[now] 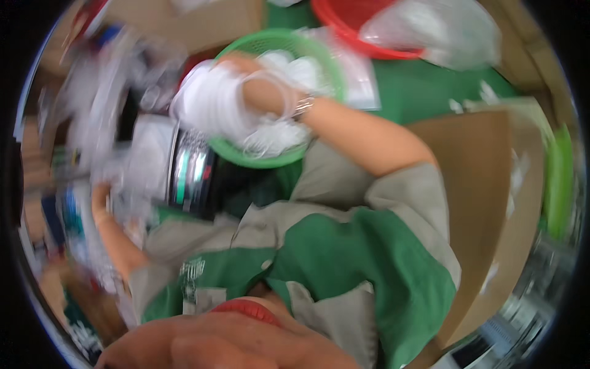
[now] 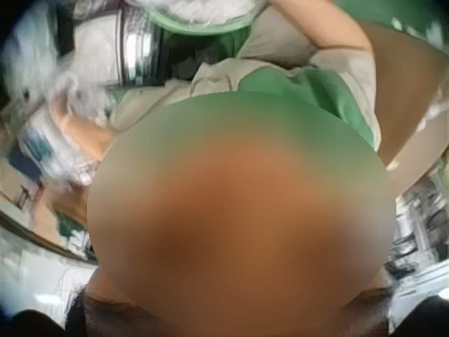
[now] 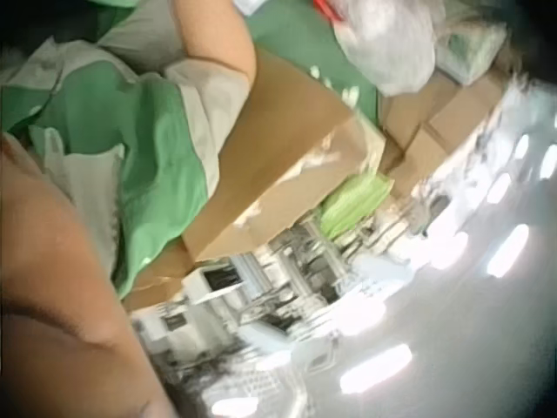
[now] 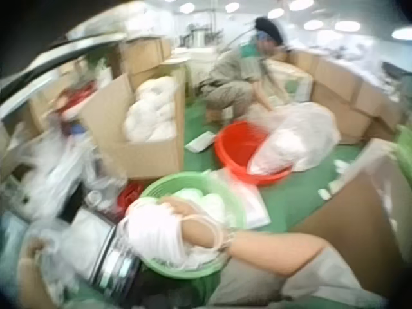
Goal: The person packs elastic straps by picking them from a basket, weighing them on an electronic scale, and placing them into plastic bags by hand.
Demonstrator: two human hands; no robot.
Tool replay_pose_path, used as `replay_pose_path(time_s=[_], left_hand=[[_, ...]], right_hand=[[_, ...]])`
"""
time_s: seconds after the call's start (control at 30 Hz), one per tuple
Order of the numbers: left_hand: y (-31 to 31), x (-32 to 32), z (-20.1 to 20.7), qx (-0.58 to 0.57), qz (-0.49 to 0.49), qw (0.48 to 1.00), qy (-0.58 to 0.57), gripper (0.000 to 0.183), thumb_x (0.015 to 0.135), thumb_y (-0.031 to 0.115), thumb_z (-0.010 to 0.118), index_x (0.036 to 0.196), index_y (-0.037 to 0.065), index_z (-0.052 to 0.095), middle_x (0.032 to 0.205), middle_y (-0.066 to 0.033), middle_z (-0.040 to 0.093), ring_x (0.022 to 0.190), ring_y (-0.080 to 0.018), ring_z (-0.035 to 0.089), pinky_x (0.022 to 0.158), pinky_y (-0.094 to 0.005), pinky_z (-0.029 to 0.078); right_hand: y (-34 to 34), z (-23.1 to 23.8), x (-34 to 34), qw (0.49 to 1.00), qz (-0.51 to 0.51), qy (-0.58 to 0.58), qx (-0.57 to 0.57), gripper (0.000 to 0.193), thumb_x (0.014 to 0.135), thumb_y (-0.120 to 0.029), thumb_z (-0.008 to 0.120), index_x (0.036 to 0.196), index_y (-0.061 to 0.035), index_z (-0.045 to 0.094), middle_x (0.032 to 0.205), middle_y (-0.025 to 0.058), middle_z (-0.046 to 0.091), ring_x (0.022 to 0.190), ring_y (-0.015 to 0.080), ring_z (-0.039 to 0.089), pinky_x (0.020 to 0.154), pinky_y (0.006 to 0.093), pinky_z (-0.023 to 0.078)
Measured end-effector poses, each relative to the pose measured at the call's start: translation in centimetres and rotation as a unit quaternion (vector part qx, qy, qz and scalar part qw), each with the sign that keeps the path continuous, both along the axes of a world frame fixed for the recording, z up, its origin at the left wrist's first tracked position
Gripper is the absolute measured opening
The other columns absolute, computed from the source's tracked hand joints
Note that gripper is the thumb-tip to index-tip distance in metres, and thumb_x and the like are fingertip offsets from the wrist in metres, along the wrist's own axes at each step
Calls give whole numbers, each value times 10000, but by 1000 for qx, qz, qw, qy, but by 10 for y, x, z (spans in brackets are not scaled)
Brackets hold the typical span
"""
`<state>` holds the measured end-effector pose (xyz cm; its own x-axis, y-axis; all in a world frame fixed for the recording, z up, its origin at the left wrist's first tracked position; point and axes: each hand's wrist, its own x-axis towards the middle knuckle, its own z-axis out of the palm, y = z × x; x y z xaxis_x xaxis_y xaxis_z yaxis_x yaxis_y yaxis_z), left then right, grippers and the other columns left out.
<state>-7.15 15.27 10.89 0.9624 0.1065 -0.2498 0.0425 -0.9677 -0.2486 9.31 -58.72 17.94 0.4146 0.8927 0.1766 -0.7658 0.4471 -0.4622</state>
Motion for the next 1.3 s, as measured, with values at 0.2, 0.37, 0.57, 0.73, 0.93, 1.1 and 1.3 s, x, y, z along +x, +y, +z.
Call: replay_pose_path(time_s=[0.2, 0.37, 0.57, 0.73, 0.93, 1.1, 1.3], left_hand=[[-210, 33, 51, -281, 378, 881, -27, 471, 668, 386, 651, 979, 40, 584, 782, -45, 552, 637, -137, 474, 515, -292, 382], [-180, -15, 64, -293, 421, 853, -97, 409, 622, 354, 678, 913, 75, 608, 694, -8, 526, 542, -124, 377, 437, -264, 268], [-241, 3, 147, -31, 277, 888, -365, 300, 683, 283, 593, 844, 33, 632, 784, -136, 628, 749, -243, 600, 689, -335, 439], [-329, 31, 170, -368, 99, 826, -415, 209, 797, 159, 523, 897, -11, 591, 815, -71, 618, 745, -139, 567, 668, -255, 428], [-451, 71, 133, -649, 91, 732, -186, 74, 772, 47, 547, 821, -4, 567, 691, -19, 574, 620, -77, 518, 583, -202, 420], [-500, 84, 114, -745, 43, 664, -44, 95, 820, 95, 507, 852, 13, 544, 718, -8, 562, 632, -66, 489, 584, -190, 395], [-516, 82, 116, -820, 17, 571, 21, 113, 845, 86, 482, 913, 7, 523, 801, -12, 547, 671, -72, 485, 629, -200, 413]], right_hand=[[-27, -25, 9, 879, -245, -307, -271, 245, 840, -77, 410, 1075, -15, 440, 1001, 126, 554, 887, 216, 578, 735, 320, 501], [-16, -23, 7, 920, -177, -237, -257, 258, 815, -106, 505, 1059, -34, 461, 980, 71, 573, 860, 144, 573, 747, 265, 466], [-10, -6, -8, 930, -201, -232, -205, 236, 820, -91, 525, 1042, -46, 457, 982, 52, 562, 885, 125, 556, 753, 244, 456], [-17, -26, 22, 969, -124, -162, -141, 284, 898, -227, 337, 1061, -32, 463, 1039, 147, 540, 946, 266, 546, 831, 369, 452], [11, -12, 16, 993, 91, -80, -9, 376, 869, -299, 392, 1078, 7, 458, 1026, 118, 548, 942, 206, 532, 827, 310, 438], [30, -12, -24, 950, -150, -178, -210, 280, 828, -103, 510, 1084, -39, 414, 1049, 139, 536, 941, 233, 558, 794, 358, 483], [40, -31, -16, 923, -156, -186, -300, 384, 804, -82, 547, 1146, -60, 374, 1055, 92, 524, 932, 157, 545, 776, 273, 471]])
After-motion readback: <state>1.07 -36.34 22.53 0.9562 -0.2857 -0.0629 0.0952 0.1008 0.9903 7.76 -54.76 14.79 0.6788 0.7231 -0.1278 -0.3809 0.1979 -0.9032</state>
